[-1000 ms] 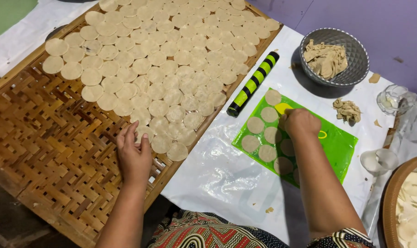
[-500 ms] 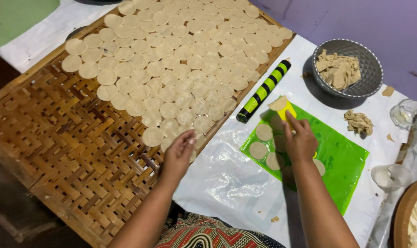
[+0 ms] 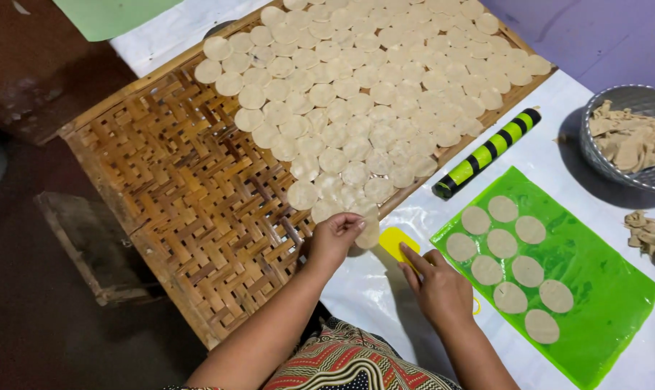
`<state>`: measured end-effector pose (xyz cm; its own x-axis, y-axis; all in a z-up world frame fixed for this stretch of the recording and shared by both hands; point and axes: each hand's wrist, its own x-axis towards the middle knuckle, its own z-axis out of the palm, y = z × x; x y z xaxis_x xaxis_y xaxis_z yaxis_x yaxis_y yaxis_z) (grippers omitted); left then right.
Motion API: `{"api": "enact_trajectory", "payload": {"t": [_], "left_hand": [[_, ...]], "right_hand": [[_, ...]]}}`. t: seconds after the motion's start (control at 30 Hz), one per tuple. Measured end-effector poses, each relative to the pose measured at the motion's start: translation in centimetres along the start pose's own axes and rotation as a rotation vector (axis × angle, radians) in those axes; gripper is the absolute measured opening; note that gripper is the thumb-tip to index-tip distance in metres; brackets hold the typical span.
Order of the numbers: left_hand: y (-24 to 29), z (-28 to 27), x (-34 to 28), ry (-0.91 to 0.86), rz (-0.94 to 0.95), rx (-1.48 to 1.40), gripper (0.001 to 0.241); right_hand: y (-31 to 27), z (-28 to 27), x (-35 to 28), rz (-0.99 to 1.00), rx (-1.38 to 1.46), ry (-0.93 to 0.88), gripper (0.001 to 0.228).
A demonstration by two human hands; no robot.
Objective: Rolling out dough and placing small circular pastry cutouts onto a wooden tray.
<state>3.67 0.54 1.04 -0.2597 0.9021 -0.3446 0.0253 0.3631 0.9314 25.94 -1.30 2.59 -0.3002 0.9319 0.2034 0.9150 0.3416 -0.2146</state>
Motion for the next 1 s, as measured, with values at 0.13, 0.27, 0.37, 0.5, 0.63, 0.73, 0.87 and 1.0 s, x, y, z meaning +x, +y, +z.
{"api": "enact_trajectory", "payload": {"t": [0.13, 0.27, 0.37, 0.5, 0.63, 0.73, 0.87, 1.0], "left_hand": [[3.2, -3.9, -1.4, 0.121, 0.140, -0.103, 0.019], [8.1, -8.9, -2.4, 0.188, -0.078, 0.539, 0.024], [6.4, -11.1, 0.3, 0.293, 0.016, 0.504, 0.022], [3.9, -12.4, 3.8, 0.467, 0.228, 0.493, 0.018], [4.8, -12.4, 4.7, 0.530, 0.178, 0.579, 0.016], [4.1, -12.7, 6.4, 0.603, 0.215, 0.623, 0.017], [4.4, -12.6, 7.2, 0.596, 0.109, 0.517, 0.016], [0.7, -13.3, 9.1, 0.739, 0.524, 0.603, 0.008]], "right_hand": [[-0.7, -0.8, 0.5, 0.075, 0.022, -0.100, 0.036], [0.0, -1.0, 0.2, 0.133, -0.011, -0.152, 0.038], [0.5, -1.1, -0.1, 0.152, -0.039, -0.173, 0.039], [1.3, -0.5, -0.7, 0.168, -0.054, -0.141, 0.039], [1.7, -0.6, -1.3, 0.203, -0.043, -0.164, 0.040], [2.1, -0.6, -1.9, 0.235, -0.034, -0.189, 0.040], [2.5, -0.8, -2.6, 0.250, -0.016, -0.156, 0.038], [2.9, -2.2, -3.1, 0.328, 0.013, -0.190, 0.039]]}}
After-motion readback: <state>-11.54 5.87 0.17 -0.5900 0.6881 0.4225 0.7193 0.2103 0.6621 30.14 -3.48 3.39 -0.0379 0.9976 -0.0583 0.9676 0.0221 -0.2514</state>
